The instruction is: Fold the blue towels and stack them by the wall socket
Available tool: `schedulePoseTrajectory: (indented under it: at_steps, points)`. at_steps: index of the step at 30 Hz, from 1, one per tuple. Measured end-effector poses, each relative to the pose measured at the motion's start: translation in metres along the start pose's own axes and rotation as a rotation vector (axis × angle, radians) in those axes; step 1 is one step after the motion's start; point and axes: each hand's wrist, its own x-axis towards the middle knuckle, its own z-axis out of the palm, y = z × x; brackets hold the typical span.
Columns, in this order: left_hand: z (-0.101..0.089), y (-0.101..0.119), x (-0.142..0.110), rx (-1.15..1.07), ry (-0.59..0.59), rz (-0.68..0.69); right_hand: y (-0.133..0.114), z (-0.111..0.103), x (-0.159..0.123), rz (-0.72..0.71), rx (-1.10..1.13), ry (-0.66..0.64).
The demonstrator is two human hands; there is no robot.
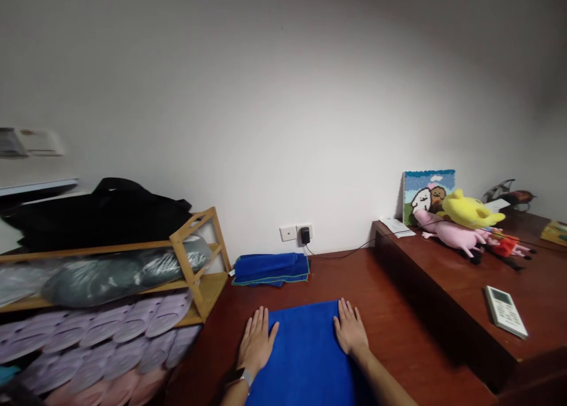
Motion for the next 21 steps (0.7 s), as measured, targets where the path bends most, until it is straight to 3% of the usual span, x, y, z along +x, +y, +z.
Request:
schedulePoseTrajectory:
  at_steps: [2, 4, 8, 11, 13, 15, 21]
  points:
    - [-0.002, 0.027, 0.002, -0.034, 0.050, 0.071, -0.001, -0.002, 0.000, -0.003, 0.008, 0.003]
    - [-0.002, 0.067, 0.003, -0.105, 0.062, 0.187, -0.002, -0.003, 0.000, -0.007, 0.016, 0.004]
    - [0.007, 0.154, 0.006, -0.202, -0.030, 0.354, -0.001, -0.004, 0.001, -0.025, 0.026, 0.005]
    - [0.014, 0.181, 0.007, -0.207, -0.091, 0.389, 0.001, -0.001, 0.003, -0.034, 0.019, 0.009]
    - [0.017, 0.173, 0.008, -0.196, -0.106, 0.382, 0.002, 0.001, 0.005, -0.024, 0.025, 0.018]
    - [0.017, 0.147, 0.009, -0.177, -0.114, 0.343, 0.002, 0.002, 0.006, -0.014, 0.035, 0.029]
    - [0.012, 0.028, 0.008, -0.078, -0.104, 0.117, 0.001, -0.003, 0.002, -0.003, 0.033, 0.004]
